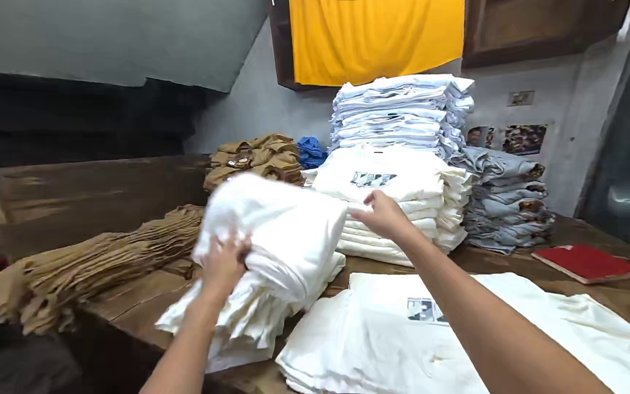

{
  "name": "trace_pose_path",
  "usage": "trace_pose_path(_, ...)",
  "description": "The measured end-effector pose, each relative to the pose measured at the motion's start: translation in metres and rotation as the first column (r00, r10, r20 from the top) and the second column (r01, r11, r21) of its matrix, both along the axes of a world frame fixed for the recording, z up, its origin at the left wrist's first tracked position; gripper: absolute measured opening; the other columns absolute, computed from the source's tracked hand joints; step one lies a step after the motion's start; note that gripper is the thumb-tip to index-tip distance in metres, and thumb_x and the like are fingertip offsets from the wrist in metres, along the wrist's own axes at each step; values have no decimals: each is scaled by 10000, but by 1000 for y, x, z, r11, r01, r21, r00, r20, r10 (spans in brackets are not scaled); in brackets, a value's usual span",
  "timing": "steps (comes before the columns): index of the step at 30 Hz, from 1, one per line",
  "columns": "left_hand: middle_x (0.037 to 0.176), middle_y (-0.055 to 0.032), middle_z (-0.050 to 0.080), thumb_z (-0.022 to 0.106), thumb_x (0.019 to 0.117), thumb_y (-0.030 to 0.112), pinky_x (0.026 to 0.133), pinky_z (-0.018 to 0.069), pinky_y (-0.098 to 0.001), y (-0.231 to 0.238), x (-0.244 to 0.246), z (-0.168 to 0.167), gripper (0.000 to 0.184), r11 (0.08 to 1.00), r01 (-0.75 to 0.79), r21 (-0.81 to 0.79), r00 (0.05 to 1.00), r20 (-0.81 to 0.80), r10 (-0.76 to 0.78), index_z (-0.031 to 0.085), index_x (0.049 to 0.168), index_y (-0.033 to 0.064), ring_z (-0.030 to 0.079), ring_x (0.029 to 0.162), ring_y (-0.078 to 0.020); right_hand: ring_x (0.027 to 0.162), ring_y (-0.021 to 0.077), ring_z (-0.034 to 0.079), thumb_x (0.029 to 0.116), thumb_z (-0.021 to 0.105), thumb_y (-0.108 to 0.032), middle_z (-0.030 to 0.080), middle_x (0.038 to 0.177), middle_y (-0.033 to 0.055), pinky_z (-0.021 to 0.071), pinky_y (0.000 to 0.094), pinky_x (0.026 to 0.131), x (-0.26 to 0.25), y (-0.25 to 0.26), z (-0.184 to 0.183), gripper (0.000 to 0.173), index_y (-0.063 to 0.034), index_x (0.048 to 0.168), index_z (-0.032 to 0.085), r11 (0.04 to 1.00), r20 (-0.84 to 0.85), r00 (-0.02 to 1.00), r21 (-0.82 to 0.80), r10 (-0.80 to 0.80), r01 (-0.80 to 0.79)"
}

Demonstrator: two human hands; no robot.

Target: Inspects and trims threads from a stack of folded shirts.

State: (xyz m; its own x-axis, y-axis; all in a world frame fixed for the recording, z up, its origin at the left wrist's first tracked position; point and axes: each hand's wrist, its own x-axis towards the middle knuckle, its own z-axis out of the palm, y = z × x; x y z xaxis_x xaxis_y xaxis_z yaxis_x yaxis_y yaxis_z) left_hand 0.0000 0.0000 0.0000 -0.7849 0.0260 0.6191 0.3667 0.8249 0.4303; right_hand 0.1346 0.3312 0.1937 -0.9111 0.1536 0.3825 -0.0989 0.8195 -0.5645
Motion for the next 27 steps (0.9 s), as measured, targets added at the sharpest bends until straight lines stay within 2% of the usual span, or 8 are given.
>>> trace_pose_path(3, 1618, -190, 404, 650, 925, 25, 1157, 286, -718, 1, -31, -78, 505, 998, 61, 30, 990, 127, -65, 642, 1413, 155, 287, 1497, -525, 1152, 396, 644, 936, 737, -394, 695, 1194, 203, 486, 639, 997, 36, 70, -63, 445, -63, 1230, 698, 971, 154, 988, 238, -22, -16)
trace_pose_path(6, 1563, -202, 477, 623, 950, 6, 1191, 239, -701, 1, -32, -74, 446, 992, 107, 60, 991, 80, -111, 661, 1379, 120, 317, 1482, -525, 1293, 337, 584, 969, 665, -474, 650, 1322, 187, 424, 538, 1134, 91, 166, -112, 550, -52, 1322, 652, 958, 354, 935, 271, -6, -97)
trace_pose_path(10, 1298, -328, 617, 470, 1017, 31, 1119, 373, -658, 15, 27, -49, 326, 965, -41, 258, 980, -179, 89, 632, 1285, -61, 544, 1279, -514, 1434, 405, 424, 993, 574, -560, 498, 1547, 131, 318, 661, 1149, 174, 254, -174, 608, -155, 1446, 576, 960, 462, 880, 277, -110, -25)
trace_pose_path(12, 1210, -346, 627, 413, 1039, 86, 1096, 370, -630, 53, 67, -29, 336, 954, -21, 300, 941, -317, 120, 617, 1232, -99, 558, 1206, -528, 1414, 366, 440, 1018, 503, -562, 518, 1529, 65, 330, 653, 1127, 208, 261, -188, 495, -242, 1369, 645, 966, 377, 923, 259, -81, -21)
trace_pose_path(14, 1150, -327, 650, 455, 977, 79, 1035, 408, -667, 104, 105, -25, 326, 973, 206, 106, 923, -350, -157, 658, 1174, -84, 592, 1128, -529, 1407, 329, 458, 996, 498, -623, 538, 1510, 48, 341, 617, 1139, 230, 252, -186, 531, -268, 1357, 657, 958, 353, 934, 282, -51, -54)
trace_pose_path(18, 1479, -86, 595, 637, 953, 146, 1092, 337, -739, 212, 137, -49, 402, 689, 694, -211, 719, 139, -681, 699, 1340, 234, 498, 1394, -418, 1364, 277, 514, 945, 510, -714, 578, 1470, 27, 369, 557, 1143, 256, 234, -188, 652, -252, 1389, 628, 938, 286, 957, 344, -59, -45)
trace_pose_path(21, 1392, 96, 661, 572, 950, 95, 1118, 258, -712, 235, 146, -64, 389, 643, 748, -165, 662, 255, -704, 748, 1217, 317, 526, 1391, -260, 1260, 288, 575, 950, 539, -670, 619, 1400, 31, 435, 560, 1046, 282, 227, -194, 581, -260, 1351, 637, 942, 203, 977, 336, -69, -3)
trace_pose_path(27, 1402, 91, 658, 539, 942, 124, 1100, 234, -772, 214, 188, -58, 419, 587, 785, -197, 619, 267, -739, 740, 1273, 283, 546, 1379, -310, 1116, 339, 627, 986, 558, -493, 652, 1347, 53, 490, 577, 897, 330, 212, -205, 349, -241, 1155, 731, 918, 41, 992, 383, -123, 98)
